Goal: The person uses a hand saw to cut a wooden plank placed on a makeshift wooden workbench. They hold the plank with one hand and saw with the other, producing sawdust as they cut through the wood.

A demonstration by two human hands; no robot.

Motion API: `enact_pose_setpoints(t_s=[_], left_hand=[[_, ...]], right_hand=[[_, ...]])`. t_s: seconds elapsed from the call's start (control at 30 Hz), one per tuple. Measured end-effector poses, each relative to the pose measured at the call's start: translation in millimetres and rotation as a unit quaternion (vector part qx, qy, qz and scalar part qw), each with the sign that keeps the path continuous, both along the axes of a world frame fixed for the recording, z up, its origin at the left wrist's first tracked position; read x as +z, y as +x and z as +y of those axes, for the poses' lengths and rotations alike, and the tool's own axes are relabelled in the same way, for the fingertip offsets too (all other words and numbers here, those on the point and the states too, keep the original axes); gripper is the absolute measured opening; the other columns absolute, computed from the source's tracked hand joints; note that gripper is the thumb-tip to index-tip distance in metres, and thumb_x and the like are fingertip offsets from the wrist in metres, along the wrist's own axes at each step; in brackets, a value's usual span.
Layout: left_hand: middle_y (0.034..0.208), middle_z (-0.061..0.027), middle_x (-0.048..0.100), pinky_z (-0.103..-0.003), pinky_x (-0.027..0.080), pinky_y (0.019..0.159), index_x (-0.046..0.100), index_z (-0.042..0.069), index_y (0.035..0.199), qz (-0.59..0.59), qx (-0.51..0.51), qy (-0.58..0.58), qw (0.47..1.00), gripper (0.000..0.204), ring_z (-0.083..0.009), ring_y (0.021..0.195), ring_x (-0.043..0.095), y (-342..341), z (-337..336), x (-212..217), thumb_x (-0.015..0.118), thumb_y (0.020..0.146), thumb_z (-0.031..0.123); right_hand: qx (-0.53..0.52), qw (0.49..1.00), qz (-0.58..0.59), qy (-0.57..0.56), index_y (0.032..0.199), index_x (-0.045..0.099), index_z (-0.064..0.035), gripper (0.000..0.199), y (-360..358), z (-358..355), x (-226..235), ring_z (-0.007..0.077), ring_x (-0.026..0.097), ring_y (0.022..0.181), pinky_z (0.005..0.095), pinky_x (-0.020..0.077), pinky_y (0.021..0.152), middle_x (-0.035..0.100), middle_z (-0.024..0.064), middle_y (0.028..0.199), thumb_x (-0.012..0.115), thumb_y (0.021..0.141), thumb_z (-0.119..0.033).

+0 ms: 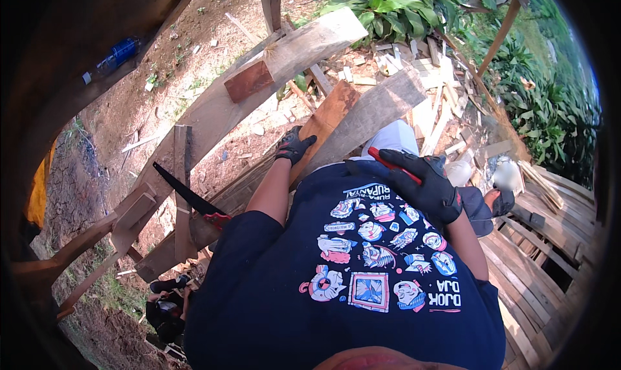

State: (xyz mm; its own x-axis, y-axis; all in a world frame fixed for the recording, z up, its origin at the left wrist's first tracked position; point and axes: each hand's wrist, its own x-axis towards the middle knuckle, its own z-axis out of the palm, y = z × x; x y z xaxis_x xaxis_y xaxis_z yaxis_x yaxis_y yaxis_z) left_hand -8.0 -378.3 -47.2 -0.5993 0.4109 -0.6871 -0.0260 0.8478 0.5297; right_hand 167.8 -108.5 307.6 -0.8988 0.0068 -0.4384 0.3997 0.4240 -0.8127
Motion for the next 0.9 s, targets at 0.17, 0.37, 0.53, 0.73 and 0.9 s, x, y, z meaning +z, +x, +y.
enact_pose_setpoints(t_s=[0.17, 0.37, 0.53, 0.73, 0.9], left_hand=[[0.147, -0.0233, 0.068, -0.051, 0.05, 0.115, 0.062, 0.01, 0.149, -0.012, -0.008, 0.008, 1.0, 0.083, -0.0397, 0.137, 0.064, 3, -5, -12, 0.065, 0.094, 0.072], [0.137, -0.0251, 0.072, -0.054, 0.05, 0.113, 0.073, 0.01, 0.137, -0.015, 0.062, -0.116, 0.991, 0.083, -0.0427, 0.132, 0.067, 3, 11, -27, 0.028, 0.109, 0.074], [0.123, -0.0216, 0.078, -0.057, 0.053, 0.106, 0.081, 0.009, 0.118, 0.091, 0.135, -0.158, 0.974, 0.075, -0.0428, 0.119, 0.073, -4, 37, -10, 0.027, 0.114, 0.061], [0.11, -0.0179, 0.081, -0.054, 0.056, 0.099, 0.081, 0.01, 0.11, 0.158, 0.124, -0.172, 0.965, 0.063, -0.0394, 0.105, 0.077, 8, 39, -22, 0.035, 0.114, 0.054], [0.109, -0.0186, 0.081, -0.055, 0.057, 0.096, 0.081, 0.01, 0.106, 0.163, 0.117, -0.158, 0.967, 0.059, -0.0408, 0.103, 0.077, 9, 39, -16, 0.038, 0.113, 0.05]], right_hand=[[-0.044, 0.998, -0.038, -0.025, 0.151, 0.067, -0.0106, 0.046, -10, 2, 13, 0.0328, 0.067, 0.136, 0.0428, 0.0497, 0.116, 0.071, 0.0168, 0.146, 0.067, 0.108, -0.027], [-0.036, 0.996, -0.063, 0.048, 0.154, 0.062, -0.0073, 0.049, -32, -17, 13, 0.031, 0.075, 0.118, 0.0406, 0.055, 0.105, 0.076, 0.0195, 0.131, 0.066, 0.108, -0.024], [0.039, 0.988, 0.033, 0.147, 0.154, 0.061, -0.0088, 0.047, -70, -48, 2, 0.0337, 0.08, 0.104, 0.0425, 0.0608, 0.096, 0.08, 0.0214, 0.118, 0.064, 0.109, -0.022], [0.023, 0.976, -0.104, 0.187, 0.149, 0.067, -0.0106, 0.043, -118, -53, 26, 0.032, 0.081, 0.1, 0.0405, 0.0622, 0.09, 0.082, 0.0178, 0.111, 0.066, 0.107, -0.024], [0.05, 0.968, -0.109, 0.221, 0.151, 0.066, -0.0132, 0.046, -141, -58, 20, 0.0319, 0.082, 0.092, 0.0416, 0.0622, 0.083, 0.083, 0.016, 0.103, 0.067, 0.106, -0.023]])
